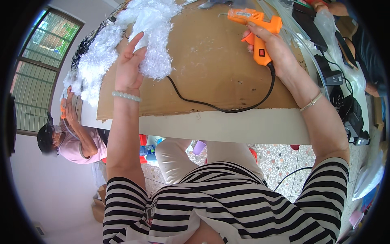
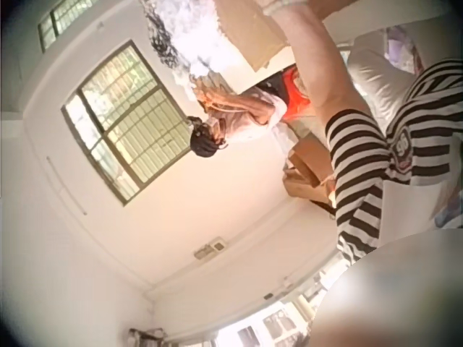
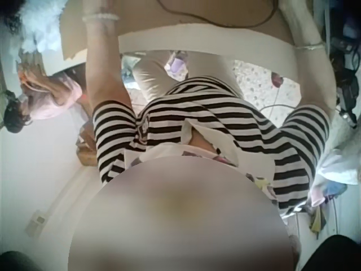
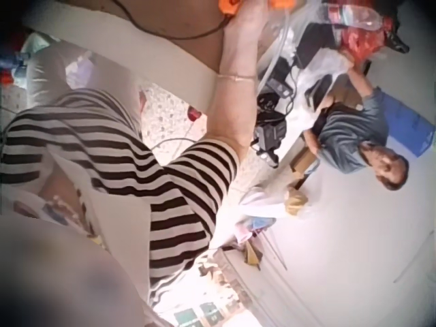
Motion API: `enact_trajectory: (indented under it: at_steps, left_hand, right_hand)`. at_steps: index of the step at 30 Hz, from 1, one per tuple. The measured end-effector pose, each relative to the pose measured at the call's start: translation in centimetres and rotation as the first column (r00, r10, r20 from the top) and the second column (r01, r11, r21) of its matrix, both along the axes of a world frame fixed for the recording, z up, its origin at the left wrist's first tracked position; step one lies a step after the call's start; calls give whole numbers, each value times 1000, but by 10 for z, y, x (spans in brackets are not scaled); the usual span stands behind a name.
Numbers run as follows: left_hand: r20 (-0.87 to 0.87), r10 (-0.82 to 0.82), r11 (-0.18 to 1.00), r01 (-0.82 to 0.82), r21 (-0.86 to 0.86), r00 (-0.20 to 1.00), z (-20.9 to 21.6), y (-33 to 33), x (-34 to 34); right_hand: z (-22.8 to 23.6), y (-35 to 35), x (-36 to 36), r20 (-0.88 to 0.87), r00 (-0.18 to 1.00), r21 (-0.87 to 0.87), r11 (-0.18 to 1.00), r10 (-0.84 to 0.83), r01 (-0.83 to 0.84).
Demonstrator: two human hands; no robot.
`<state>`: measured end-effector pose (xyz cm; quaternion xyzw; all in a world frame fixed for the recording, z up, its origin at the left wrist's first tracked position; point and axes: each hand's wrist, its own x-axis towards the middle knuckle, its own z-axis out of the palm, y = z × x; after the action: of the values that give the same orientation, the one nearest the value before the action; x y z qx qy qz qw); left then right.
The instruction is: Apply hot glue to pieces of white fluffy cotton-like material and assemble them on a surface.
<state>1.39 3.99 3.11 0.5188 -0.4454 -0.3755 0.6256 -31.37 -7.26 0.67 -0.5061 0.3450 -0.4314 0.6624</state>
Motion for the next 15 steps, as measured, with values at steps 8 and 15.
enact_trajectory:
  at_steps: [8,15]
  left_hand:
    - [-130,-106,991,95,-93,986,-9,37,2]
    - [-105,202,978,-205,-26,974,-11,76,63]
  right_hand:
    - [-3,-4,-3,-12,1000,4,1000,21,-21]
    - [-6,-4,-4,26,999,-1,1000,22,-22]
